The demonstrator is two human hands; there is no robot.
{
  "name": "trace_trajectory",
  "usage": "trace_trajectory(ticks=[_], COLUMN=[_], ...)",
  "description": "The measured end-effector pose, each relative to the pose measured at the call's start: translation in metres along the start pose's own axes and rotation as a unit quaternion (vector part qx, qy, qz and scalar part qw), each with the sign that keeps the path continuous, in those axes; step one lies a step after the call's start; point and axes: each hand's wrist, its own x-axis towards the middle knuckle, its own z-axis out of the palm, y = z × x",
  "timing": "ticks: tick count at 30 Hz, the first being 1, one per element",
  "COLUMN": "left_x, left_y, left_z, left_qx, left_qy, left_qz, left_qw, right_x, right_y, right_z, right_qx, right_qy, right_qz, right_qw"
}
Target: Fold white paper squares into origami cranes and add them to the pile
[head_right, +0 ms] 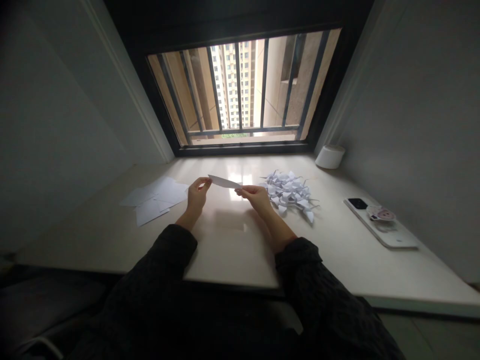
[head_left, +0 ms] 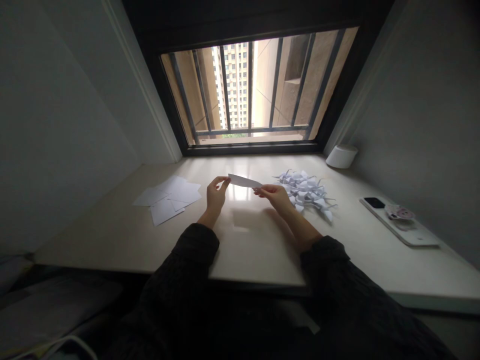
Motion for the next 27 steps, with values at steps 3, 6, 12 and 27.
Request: trace_trajectory(ticks=[3, 6, 12, 27], left_x=[-0.001, -0.001, -0.002, -0.007], left_y=[-0.002, -0.003, 0.001, 0.01], left_z=[0.001, 0.002, 0.003, 0.009], left_qx=[-0.007, -0.016, -0.07, -0.17], left_qy=[-0.004, 0.001, -0.053, -0.057], left_qz=[-0.008, -0.017, -0.031, -0.066], left_qw=[1.0, 1.0, 0.996, 0.982], right_x=[0.001, -0.001, -0.002, -0.004], right_y=[-0.001, -0.004, -0.007, -0.01], right_z=[-0.001, -0.001, 0.001, 0.007], right_qx=[0.024, 0.048, 0.071, 0.068], right_qy=[0.036, 0.049, 0.073, 0.034], right_qz=[-0.003, -0.02, -0.039, -0.053], right_qw=[0.999, 0.997, 0.994, 0.996])
